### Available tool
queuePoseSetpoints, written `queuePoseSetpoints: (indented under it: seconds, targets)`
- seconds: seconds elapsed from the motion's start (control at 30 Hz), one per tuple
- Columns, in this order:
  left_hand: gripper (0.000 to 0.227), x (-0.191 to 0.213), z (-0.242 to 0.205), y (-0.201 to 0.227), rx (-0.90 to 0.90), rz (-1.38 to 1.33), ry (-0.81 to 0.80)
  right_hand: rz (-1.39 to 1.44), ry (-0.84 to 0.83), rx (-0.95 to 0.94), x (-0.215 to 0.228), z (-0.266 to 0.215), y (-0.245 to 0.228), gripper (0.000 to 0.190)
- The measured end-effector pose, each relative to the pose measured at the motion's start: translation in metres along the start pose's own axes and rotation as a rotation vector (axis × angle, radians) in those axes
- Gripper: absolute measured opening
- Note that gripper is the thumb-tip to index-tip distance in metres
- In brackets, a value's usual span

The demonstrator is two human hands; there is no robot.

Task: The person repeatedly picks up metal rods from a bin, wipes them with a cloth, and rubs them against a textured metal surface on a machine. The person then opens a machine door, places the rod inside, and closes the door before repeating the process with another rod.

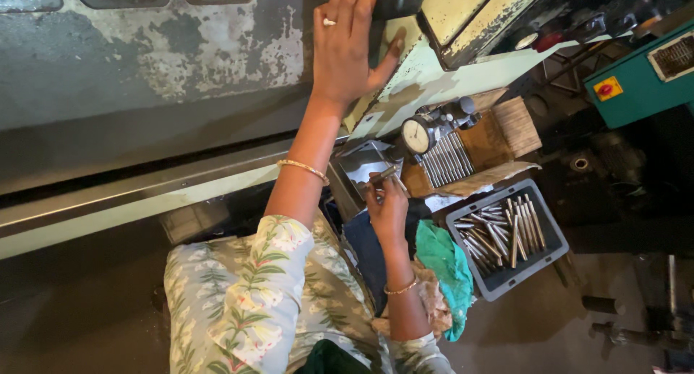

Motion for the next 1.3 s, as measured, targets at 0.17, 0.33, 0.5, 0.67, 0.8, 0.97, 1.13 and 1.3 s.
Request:
queuePoseSetpoints:
  seconds: [0.17,0.33,0.5,0.67,0.8,0.97,1.13,1.3]
  targets:
    - [0.073,0.0,-0.001,0.0,-0.006,0.016,-0.001,0.054,-0.013,-0.106,-0.004,0.001,0.006,0.021]
    - [0.072,-0.001,-0.002,-0.001,-0.005,0.029,-0.002,0.021,-0.007,-0.069,-0.006,0.005,0.01,0.022]
    - [0.071,0.0,-0.002,0.0,-0.021,0.027,0.007,0.074,-0.021,-0.107,-0.008,0.006,0.015,0.024]
    - [0.072,-0.004,-0.004,-0.002,-0.014,0.049,-0.011,0.056,-0.022,-0.092,-0.009,0.009,0.017,0.027]
    - [0.073,-0.005,-0.005,-0.003,-0.014,0.061,-0.009,0.053,-0.016,-0.102,-0.01,0.009,0.019,0.025]
    - [0.072,-0.004,-0.006,-0.003,-0.012,0.057,-0.003,0.066,-0.003,-0.081,-0.01,0.011,0.018,0.024]
    - [0.072,-0.004,-0.005,-0.002,-0.016,0.062,-0.004,0.039,-0.008,-0.099,-0.014,0.016,0.024,0.022]
    - [0.072,-0.003,-0.004,-0.001,-0.028,0.051,0.007,0.075,-0.002,-0.058,-0.014,0.02,0.024,0.023]
Point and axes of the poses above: each hand's wrist, its own z-axis towards the middle knuckle, its own x-axis out of the back of the hand, y = z × x, the point moved 8 cm from there along z, towards the middle knuckle, and after that the axes turned 12 degrees about y, right-handed, at the moved point
